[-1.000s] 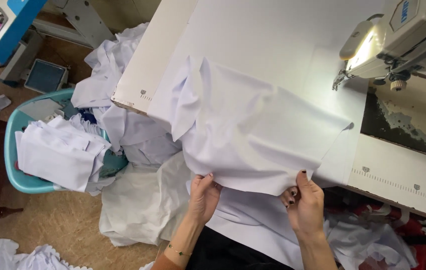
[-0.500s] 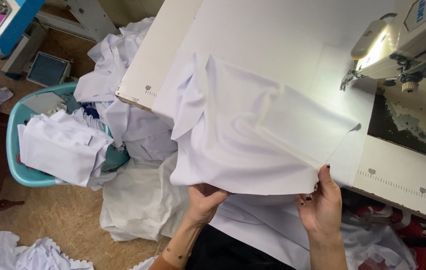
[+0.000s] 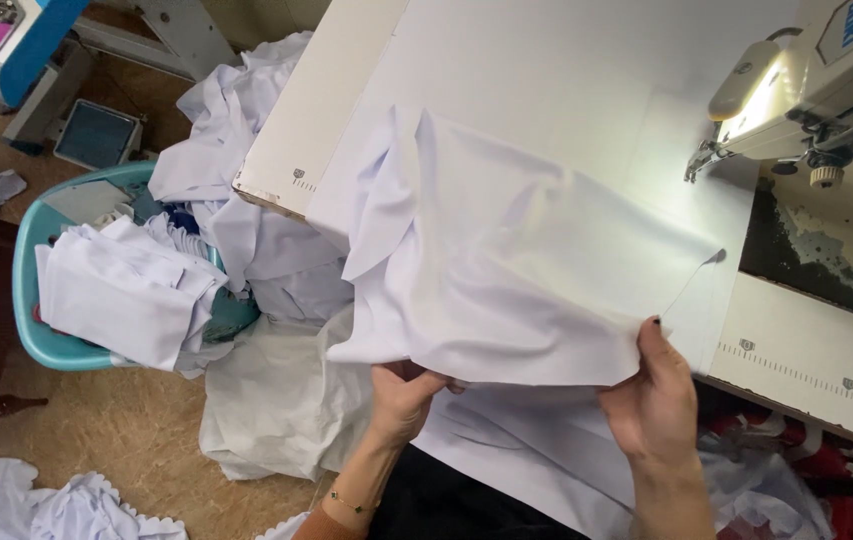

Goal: A person is seen unfolding and smoothing out pieces of white fabric on a sewing machine table, preparing them for the sewing process.

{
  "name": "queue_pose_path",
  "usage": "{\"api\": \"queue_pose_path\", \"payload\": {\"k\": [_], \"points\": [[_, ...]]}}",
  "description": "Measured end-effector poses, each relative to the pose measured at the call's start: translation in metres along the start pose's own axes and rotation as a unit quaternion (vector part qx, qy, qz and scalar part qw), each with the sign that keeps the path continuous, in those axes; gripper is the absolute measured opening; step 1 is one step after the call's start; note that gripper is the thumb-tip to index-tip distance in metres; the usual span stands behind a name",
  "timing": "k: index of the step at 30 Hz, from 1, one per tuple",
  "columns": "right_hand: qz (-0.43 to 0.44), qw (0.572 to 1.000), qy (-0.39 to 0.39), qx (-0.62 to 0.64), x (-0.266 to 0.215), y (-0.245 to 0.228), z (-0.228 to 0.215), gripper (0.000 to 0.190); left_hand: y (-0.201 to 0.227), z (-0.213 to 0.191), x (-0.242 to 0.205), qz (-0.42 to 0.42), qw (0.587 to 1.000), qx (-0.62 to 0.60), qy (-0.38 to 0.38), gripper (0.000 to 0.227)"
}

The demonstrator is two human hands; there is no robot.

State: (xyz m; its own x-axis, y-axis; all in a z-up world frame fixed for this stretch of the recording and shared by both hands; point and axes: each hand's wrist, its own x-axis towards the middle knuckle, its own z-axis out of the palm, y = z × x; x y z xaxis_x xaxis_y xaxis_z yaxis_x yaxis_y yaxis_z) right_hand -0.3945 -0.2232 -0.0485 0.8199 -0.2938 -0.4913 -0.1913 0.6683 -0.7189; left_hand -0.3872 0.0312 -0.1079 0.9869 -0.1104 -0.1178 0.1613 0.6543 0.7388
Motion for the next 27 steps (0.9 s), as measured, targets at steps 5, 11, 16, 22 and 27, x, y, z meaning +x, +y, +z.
{"api": "queue_pose_path", "payload": {"k": [5, 11, 16, 22, 27], "points": [[-0.108, 0.982, -0.016, 0.154, 0.002, -0.046, 0.018, 0.02, 0.004, -0.004, 0.008, 0.063, 0.996, 0.046, 0.043, 0.045], [-0.149, 0.974, -0.075, 0.153, -0.005, -0.083, 0.025, 0.051, 0.066, 0.034, 0.019, 0.151, 0.985, 0.075, 0.049, 0.077], [-0.174, 0.967, -0.179, 0.05, -0.032, -0.115, -0.081, 0.046, 0.159, -0.009, 0.045, 0.313, 0.947, 0.025, 0.071, 0.092], [-0.21, 0.926, -0.305, -0.068, -0.035, -0.033, -0.236, 0.04, 0.198, 0.061, 0.038, 0.294, 0.945, 0.075, 0.119, 0.091], [-0.224, 0.885, -0.38, -0.148, -0.063, -0.04, -0.098, 0.036, 0.16, 0.092, 0.028, 0.14, 0.97, 0.198, -0.021, 0.074]]}}
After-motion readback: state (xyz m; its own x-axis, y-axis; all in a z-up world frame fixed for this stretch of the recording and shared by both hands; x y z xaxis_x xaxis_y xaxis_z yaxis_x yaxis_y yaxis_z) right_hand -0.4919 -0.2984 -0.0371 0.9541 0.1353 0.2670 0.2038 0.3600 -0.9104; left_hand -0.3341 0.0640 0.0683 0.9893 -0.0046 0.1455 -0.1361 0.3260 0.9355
